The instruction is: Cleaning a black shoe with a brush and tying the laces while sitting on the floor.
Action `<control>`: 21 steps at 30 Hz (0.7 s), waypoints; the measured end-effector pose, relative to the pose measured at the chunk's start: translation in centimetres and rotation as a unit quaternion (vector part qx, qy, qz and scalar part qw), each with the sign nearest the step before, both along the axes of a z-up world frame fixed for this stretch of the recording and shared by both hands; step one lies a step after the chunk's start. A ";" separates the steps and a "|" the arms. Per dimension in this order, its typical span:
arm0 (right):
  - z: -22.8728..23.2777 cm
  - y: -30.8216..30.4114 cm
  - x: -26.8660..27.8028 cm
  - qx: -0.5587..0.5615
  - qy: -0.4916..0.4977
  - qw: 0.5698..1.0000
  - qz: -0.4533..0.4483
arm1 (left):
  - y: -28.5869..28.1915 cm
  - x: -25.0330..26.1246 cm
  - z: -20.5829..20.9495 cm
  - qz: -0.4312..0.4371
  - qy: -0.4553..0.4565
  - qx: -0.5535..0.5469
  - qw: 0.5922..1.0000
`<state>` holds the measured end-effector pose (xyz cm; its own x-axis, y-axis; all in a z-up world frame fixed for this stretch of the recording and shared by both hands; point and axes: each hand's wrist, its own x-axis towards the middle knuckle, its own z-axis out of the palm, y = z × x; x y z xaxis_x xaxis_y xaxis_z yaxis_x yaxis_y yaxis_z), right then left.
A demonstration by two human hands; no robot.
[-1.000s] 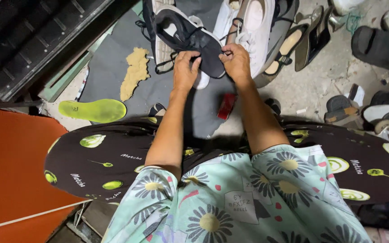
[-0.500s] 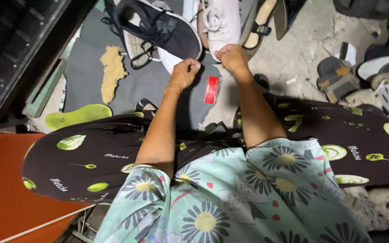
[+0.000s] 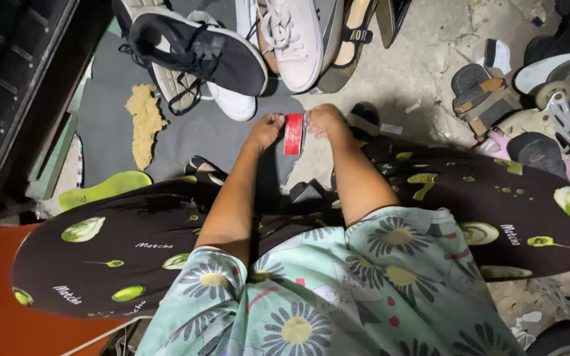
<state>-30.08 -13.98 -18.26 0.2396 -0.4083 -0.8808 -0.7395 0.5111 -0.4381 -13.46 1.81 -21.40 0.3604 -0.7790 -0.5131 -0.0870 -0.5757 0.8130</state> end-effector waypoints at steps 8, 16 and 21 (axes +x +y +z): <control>-3.4 1.2 -0.2 0.050 -0.014 0.998 -0.037 | 0.1 -0.7 0.3 0.029 0.165 0.072 0.983; -3.6 1.1 0.0 0.063 -0.038 0.997 -0.031 | -0.5 -1.1 -0.3 0.044 0.218 0.104 0.969; 0.1 0.4 1.0 0.063 -0.140 0.987 -0.048 | -0.9 -0.8 -3.3 0.143 0.206 -0.012 0.968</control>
